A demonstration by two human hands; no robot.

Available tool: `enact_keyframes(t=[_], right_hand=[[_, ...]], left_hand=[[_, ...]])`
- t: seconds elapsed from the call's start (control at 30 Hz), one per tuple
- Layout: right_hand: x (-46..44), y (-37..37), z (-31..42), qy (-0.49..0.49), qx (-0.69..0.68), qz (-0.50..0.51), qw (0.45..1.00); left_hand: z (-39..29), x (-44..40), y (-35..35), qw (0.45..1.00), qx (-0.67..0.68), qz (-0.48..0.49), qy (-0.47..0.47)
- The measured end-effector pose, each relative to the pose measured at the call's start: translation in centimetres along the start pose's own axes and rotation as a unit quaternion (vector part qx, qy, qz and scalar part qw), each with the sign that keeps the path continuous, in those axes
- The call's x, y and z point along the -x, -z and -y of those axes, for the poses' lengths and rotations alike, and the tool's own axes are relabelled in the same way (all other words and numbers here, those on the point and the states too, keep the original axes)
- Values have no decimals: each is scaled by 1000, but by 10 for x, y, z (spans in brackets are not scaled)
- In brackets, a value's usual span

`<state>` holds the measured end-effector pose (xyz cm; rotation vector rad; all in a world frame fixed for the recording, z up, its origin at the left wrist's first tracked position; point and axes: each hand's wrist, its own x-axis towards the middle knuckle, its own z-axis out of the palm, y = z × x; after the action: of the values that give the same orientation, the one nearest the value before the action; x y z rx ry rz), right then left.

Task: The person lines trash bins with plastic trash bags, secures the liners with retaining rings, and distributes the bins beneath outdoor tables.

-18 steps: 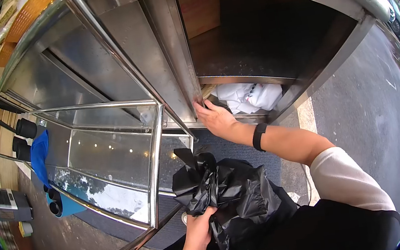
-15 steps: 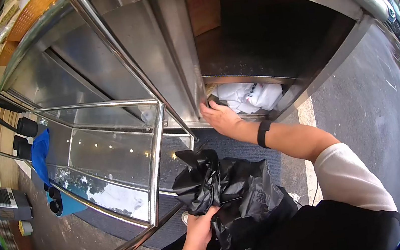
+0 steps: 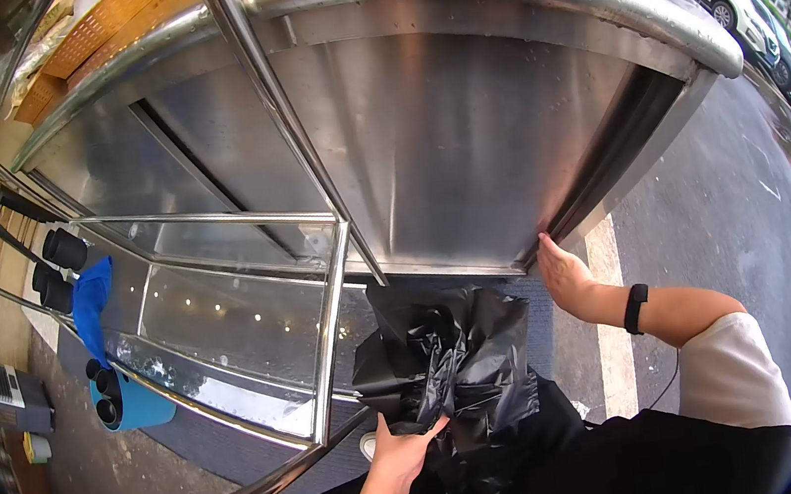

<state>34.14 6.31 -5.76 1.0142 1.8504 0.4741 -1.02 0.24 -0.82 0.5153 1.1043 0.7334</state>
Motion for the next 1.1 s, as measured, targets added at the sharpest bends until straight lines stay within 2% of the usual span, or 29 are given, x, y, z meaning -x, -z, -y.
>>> enact_keyframes(t=[0.03, 0.1, 0.13, 0.17, 0.2, 0.23, 0.27, 0.3, 0.33, 0.37, 0.4, 0.43, 0.47, 0.5, 0.53, 0.57, 0.63, 0.73, 0.83, 0.87, 0.9, 0.97, 1.0, 1.03, 1.1], right_hand=[[-2, 2, 0, -18, -31, 1, 999], [-10, 9, -2, -49, -90, -6, 995], [-10, 15, -8, -90, -216, -59, 970], [-4, 24, -17, -91, -402, -119, 903], [5, 42, -23, -123, -501, -206, 832], [21, 71, -33, -122, -588, -304, 740], [33, 86, -26, -111, -693, -351, 619], [48, 88, -8, -58, -764, -407, 497], [54, 86, 19, 17, -764, -517, 386], [63, 118, 43, 37, -794, -550, 257], [74, 117, 67, 138, -822, -454, 315], [83, 149, 71, 193, -850, -368, 324], [80, 155, 96, 198, -840, -313, 395], [80, 162, 104, 227, -805, -213, 505], [78, 169, 105, 288, -765, -199, 541], [69, 177, 123, 316, -817, -205, 436], [57, 198, 116, 378, -749, -209, 503], [57, 234, 103, 462, -690, -199, 520], [68, 261, 102, 443, -722, -146, 511], [61, 263, 116, 466, -725, -210, 461], [67, 270, 116, 442, -709, -234, 498], [76, 280, 124, 394, -713, -174, 553], [87, 277, 120, 410, -743, -73, 524], [86, 298, 140, 426, -757, 24, 495], [71, 295, 200, 422, -858, -26, 291]], left_hand=[[-2, 1, 0, 1000, -15, 11, 0], [-4, 8, -12, 999, -6, -40, -19], [-9, 11, -19, 997, -15, -71, -16], [-16, 13, -25, 994, -19, -110, -17], [-24, 17, -29, 973, -203, -111, -17], [1, 8, -13, 968, -221, -103, -64], [-21, 24, -23, 961, -252, -89, -74], [-29, 33, -22, 959, -252, -89, -91], [-36, 42, -22, 957, -252, -90, -108], [-15, 39, -17, 962, -227, -76, -127], [-4, 38, -7, 954, -243, -92, -152], [7, 38, 2, 943, -260, -109, -176], [20, 36, 13, 931, -276, -127, -200], [20, 51, 16, 922, -283, -129, -229], [23, 61, 12, 910, -320, -145, -221], [29, 73, 19, 888, -363, -168, -226], [31, 94, 27, 886, -377, -214, -162], [6, 146, 28, 872, -397, -263, -117], [14, 166, 58, 915, -281, -247, -150], [26, 163, 72, 928, -227, -233, -180], [41, 161, 88, 938, -179, -214, -206], [63, 166, 115, 954, -93, -176, -224], [81, 162, 126, 946, -75, -188, -255], [87, 169, 165, 932, -56, -203, -294], [93, 197, 185, 950, 51, -185, -248]])
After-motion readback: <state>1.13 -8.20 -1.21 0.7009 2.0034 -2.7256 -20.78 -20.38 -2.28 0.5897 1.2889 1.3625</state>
